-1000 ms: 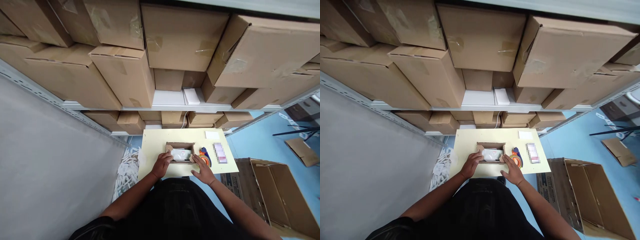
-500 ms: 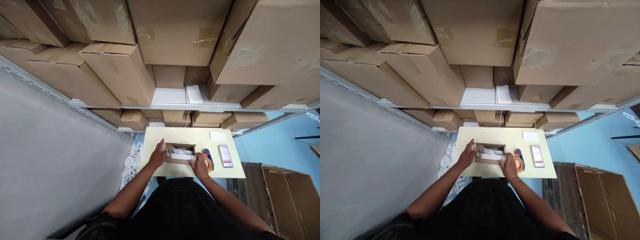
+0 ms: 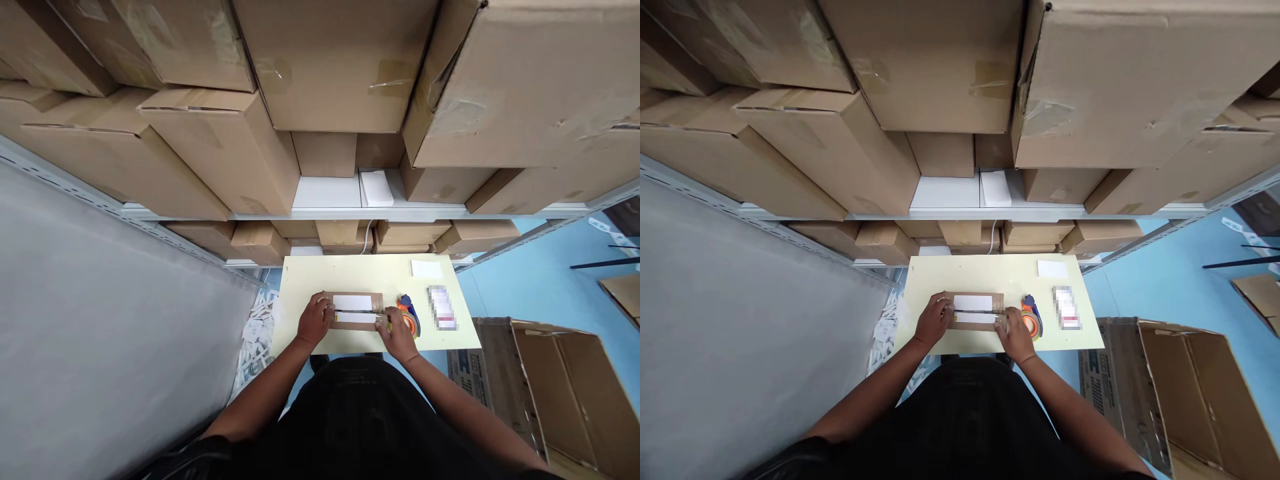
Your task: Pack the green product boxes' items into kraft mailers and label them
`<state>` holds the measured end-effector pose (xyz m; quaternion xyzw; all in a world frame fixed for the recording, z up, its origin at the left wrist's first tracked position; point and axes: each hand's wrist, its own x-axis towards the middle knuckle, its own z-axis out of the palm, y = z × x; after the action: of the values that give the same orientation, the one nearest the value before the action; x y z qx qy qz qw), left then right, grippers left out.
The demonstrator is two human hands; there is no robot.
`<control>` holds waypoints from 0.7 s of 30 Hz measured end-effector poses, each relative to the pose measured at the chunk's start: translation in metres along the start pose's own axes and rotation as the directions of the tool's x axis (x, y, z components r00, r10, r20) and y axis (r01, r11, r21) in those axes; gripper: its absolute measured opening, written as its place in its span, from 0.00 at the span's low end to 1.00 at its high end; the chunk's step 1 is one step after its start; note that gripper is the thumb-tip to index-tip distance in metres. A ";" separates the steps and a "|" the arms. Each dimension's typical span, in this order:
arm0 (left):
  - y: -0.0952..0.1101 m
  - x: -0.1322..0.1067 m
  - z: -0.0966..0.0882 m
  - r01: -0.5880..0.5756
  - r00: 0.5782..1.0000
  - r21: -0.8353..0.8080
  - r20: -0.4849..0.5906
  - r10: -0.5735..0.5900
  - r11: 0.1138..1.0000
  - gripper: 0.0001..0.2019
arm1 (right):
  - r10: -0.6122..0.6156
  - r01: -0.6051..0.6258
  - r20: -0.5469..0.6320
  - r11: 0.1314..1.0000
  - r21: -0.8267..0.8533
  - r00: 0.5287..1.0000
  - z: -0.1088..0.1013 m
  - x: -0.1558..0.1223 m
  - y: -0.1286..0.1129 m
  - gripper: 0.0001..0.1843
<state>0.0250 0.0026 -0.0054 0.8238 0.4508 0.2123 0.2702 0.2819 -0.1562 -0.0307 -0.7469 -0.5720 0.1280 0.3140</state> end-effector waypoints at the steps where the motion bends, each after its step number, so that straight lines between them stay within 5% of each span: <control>1: 0.000 0.000 0.004 -0.003 1.000 0.029 -0.012 0.003 1.000 0.12 | 0.047 -0.047 -0.013 0.999 -0.009 0.999 -0.007 -0.006 0.008 0.15; 4: -0.001 0.003 0.012 -0.012 1.000 0.100 -0.021 0.014 0.995 0.10 | 0.280 -0.286 -0.059 0.940 -0.186 0.958 -0.027 -0.020 0.045 0.18; 6: 0.000 0.003 0.013 -0.017 1.000 0.139 -0.010 0.018 0.990 0.10 | 0.478 -0.462 -0.036 0.825 -0.324 0.878 -0.034 -0.022 0.073 0.25; 9: 0.004 0.003 0.013 -0.038 0.998 0.132 0.046 0.032 0.991 0.10 | 0.647 -0.561 0.125 0.728 -0.395 0.752 -0.032 -0.010 0.103 0.29; 11: 0.008 0.002 0.012 -0.072 0.992 0.083 0.114 0.062 0.994 0.11 | 0.672 -0.570 0.186 0.719 -0.397 0.717 -0.025 0.002 0.111 0.24; 17: 0.020 0.006 0.020 -0.050 0.963 0.118 0.270 0.016 0.992 0.16 | 0.654 -0.561 0.217 0.742 -0.367 0.725 -0.023 0.024 0.105 0.14; 21: 0.031 0.004 0.021 0.067 0.966 0.150 0.238 -0.101 0.986 0.16 | 0.501 -0.481 0.090 0.859 -0.179 0.861 -0.055 0.025 0.083 0.25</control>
<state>0.0591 -0.0129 -0.0006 0.8408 0.4625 0.0651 0.2736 0.3843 -0.1631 -0.0356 -0.8793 -0.3901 0.2098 0.1751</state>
